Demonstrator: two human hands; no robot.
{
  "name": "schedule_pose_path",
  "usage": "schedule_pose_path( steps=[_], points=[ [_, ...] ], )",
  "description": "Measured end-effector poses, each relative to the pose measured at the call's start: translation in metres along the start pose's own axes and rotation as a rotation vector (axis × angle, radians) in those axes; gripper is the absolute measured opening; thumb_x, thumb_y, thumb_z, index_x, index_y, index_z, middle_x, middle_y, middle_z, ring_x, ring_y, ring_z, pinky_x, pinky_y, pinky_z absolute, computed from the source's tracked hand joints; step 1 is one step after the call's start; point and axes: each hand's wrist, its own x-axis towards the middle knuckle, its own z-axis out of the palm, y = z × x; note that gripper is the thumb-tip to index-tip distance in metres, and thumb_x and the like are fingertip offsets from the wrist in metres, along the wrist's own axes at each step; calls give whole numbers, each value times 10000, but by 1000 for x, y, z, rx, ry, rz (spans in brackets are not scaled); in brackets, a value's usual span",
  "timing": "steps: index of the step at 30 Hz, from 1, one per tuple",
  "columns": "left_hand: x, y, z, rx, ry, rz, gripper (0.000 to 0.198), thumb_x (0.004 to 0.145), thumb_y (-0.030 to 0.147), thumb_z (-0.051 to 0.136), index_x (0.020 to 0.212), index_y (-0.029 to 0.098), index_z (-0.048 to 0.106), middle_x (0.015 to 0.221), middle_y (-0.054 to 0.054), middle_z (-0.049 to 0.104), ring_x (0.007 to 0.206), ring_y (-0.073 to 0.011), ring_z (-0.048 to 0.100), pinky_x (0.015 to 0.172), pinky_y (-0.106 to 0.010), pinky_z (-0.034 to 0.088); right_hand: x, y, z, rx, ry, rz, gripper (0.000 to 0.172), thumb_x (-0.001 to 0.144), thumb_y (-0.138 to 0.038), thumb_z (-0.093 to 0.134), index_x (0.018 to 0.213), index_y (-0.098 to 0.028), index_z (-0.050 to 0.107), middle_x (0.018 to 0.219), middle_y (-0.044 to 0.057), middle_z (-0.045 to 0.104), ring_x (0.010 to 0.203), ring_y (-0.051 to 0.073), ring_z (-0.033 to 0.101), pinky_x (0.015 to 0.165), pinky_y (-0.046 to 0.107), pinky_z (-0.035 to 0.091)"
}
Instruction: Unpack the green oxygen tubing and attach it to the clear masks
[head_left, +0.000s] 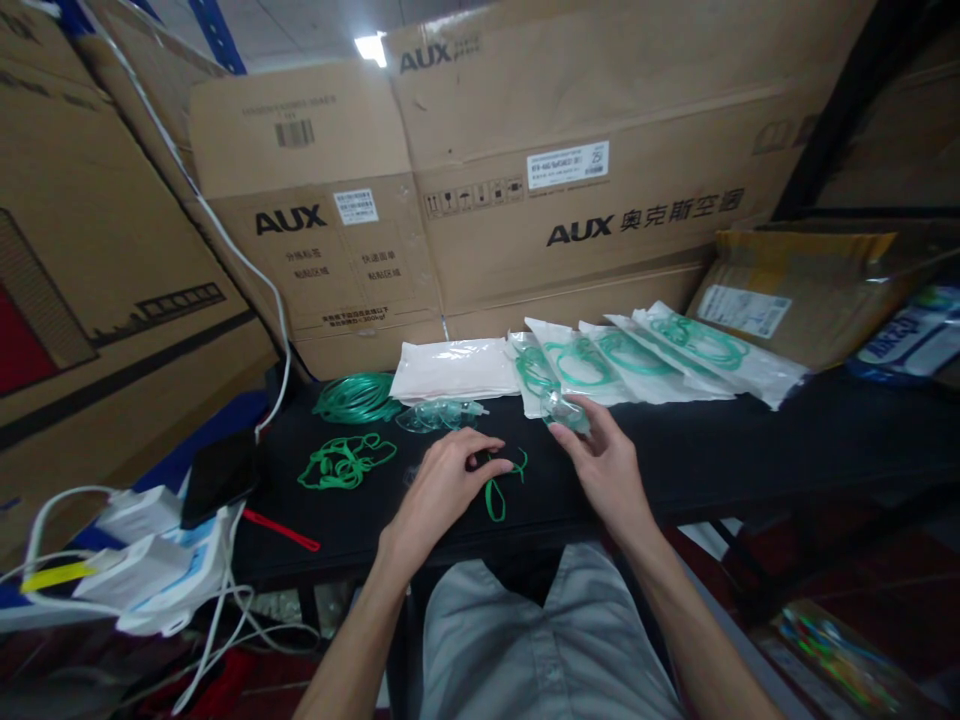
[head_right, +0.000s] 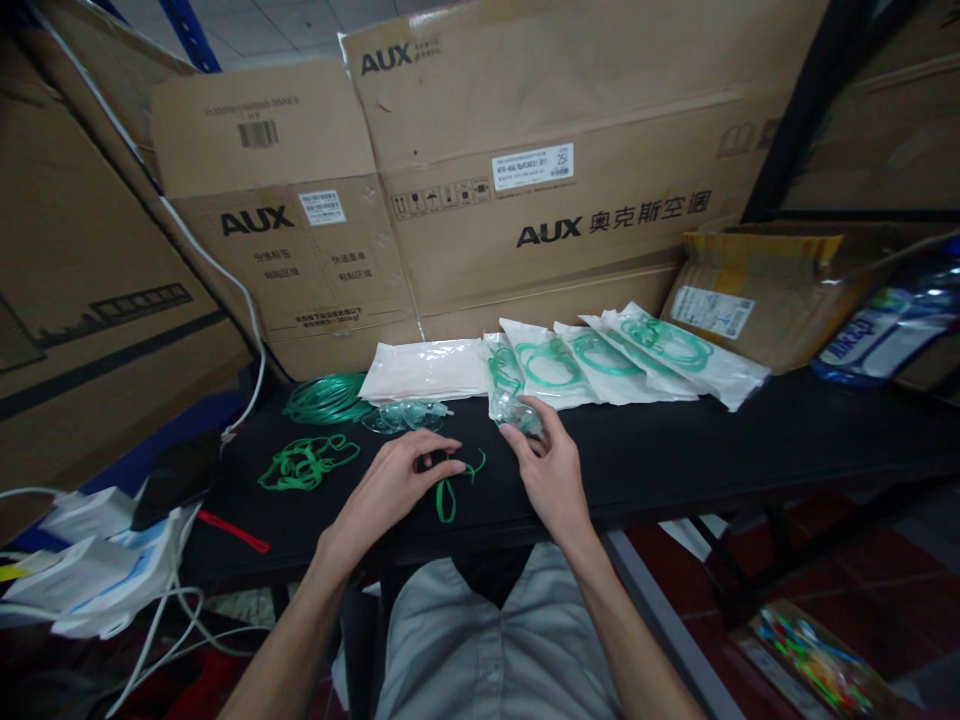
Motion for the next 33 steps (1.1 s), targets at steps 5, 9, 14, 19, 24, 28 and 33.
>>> schedule_pose_path(
  steps=[5,9,14,19,24,28,33],
  points=[
    [1,3,-5,-296,52,-82,376,993,468,520,1066,191,765,1043,-48,747,865,-188,607,815,-287,440,-8,-6,4,-88,-240,-79,382,874,-293,709,1244,-250,628,1216,61,681,1050,226,687,969,359,542],
    [2,2,-6,-550,-11,-160,423,967,520,536,923,164,759,895,-37,724,796,-169,550,743,-263,421,-11,-8,4,-144,-338,-160,373,900,-235,675,1266,-281,623,1318,49,641,1216,238,613,1063,375,490],
    [5,1,-4,-636,11,-238,323,892,451,649,977,158,756,858,-22,665,792,-154,523,716,-243,401,-10,-9,1,-69,-398,-151,384,898,-216,679,1266,-307,626,1371,29,607,1312,218,546,1106,343,459],
    [5,3,1,-772,-7,-264,293,869,365,666,1059,158,751,1051,-58,709,945,-180,594,845,-261,451,-12,-14,5,31,-399,-12,361,888,-327,707,1238,-263,643,1348,63,616,1254,226,595,1014,315,534],
    [5,4,0,-678,-13,-208,242,874,301,643,1042,176,763,1069,-45,741,1028,-200,622,931,-286,449,-14,-20,7,67,-362,37,317,887,-372,701,1164,-218,689,1239,83,687,1179,242,644,992,353,556],
    [4,5,-5,-684,-57,-235,269,849,299,653,1045,164,776,1066,-58,756,1054,-219,645,971,-312,455,-13,-24,3,66,-378,44,323,879,-365,709,1167,-221,718,1246,87,688,1195,250,635,981,357,562],
    [1,5,-6,-805,-181,-260,360,825,316,684,1134,145,753,974,-76,761,935,-200,685,857,-292,514,-11,-27,-2,19,-421,-4,296,908,-359,675,1168,-234,740,1286,98,673,1261,256,593,988,354,552]
  ],
)
